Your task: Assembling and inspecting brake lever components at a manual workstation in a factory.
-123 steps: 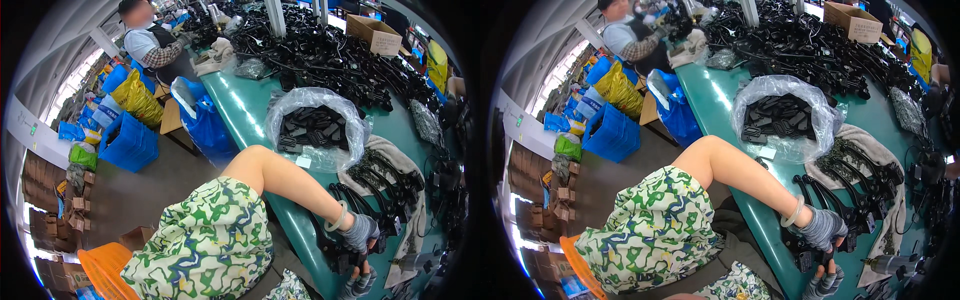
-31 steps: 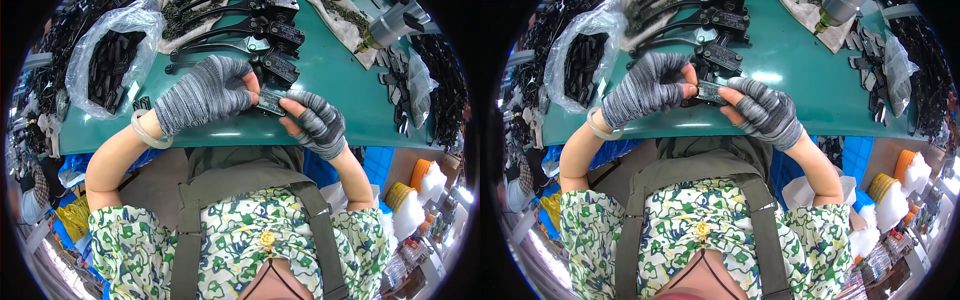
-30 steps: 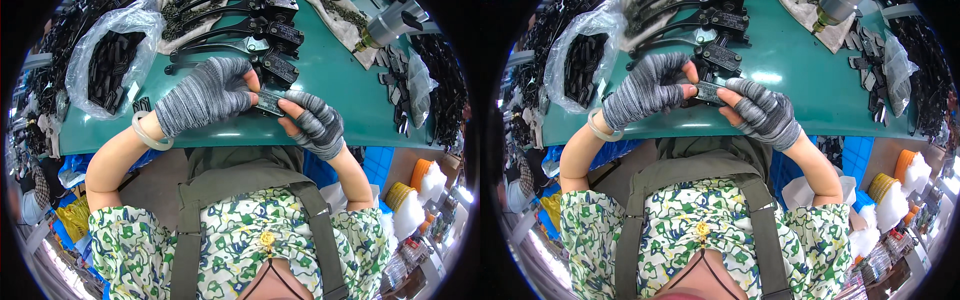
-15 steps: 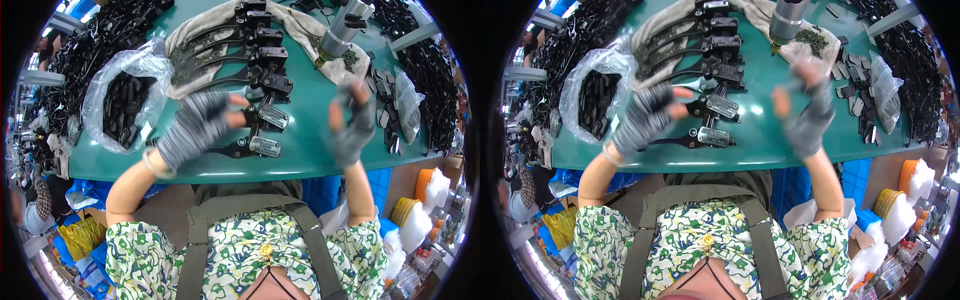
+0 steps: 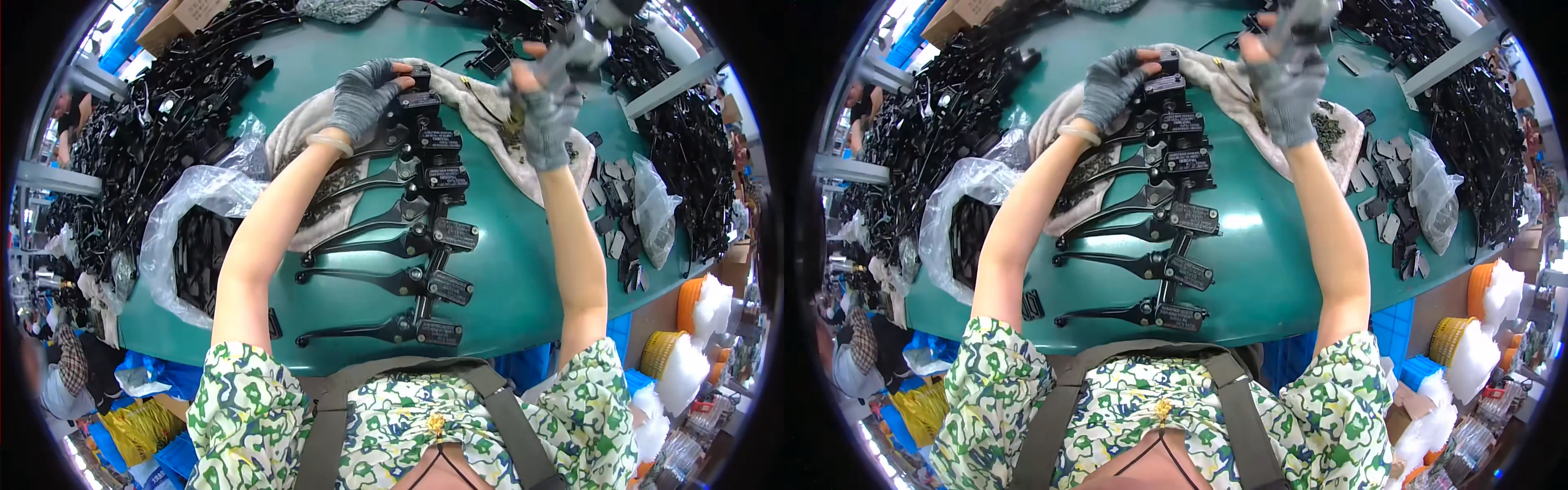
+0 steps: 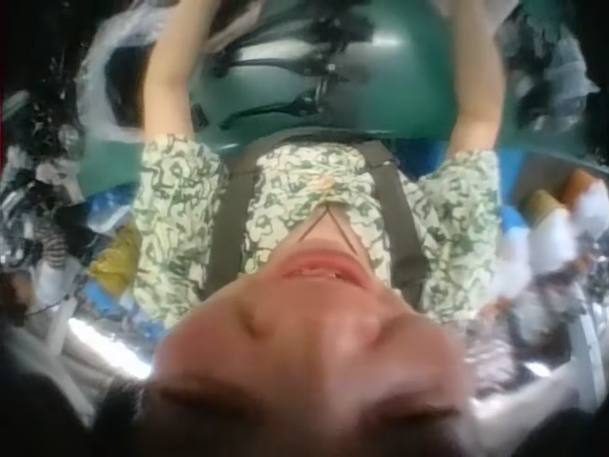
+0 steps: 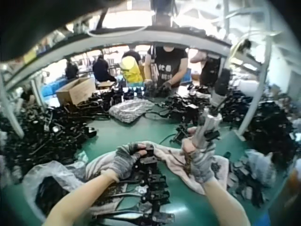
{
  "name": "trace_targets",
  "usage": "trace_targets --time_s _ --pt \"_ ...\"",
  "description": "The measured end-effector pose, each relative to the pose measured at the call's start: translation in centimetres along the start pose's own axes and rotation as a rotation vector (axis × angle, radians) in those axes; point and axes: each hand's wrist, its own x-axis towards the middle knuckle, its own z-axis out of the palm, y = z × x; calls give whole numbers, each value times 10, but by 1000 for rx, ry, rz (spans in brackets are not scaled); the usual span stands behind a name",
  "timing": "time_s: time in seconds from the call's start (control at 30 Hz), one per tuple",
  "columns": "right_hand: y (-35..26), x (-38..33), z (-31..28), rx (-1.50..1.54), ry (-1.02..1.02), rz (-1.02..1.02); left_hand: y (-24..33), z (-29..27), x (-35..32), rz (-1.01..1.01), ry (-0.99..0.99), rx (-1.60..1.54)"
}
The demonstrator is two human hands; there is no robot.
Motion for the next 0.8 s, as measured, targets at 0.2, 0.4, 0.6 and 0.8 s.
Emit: trace_targets --time_s 0.2,0.4,0.6,0.8 --pt "24 81 73 228 -59 -58 -5 0 -1 -133 -14 -256" --pt "51 82 99 325 -118 -13 -14 -2 0 -41 -7 -143" --pt "58 84 98 332 -130 30 -19 0 4 -48 -19 -112" --pt "58 85 97 365 -141 26 -21 -3 3 -105 -38 -194"
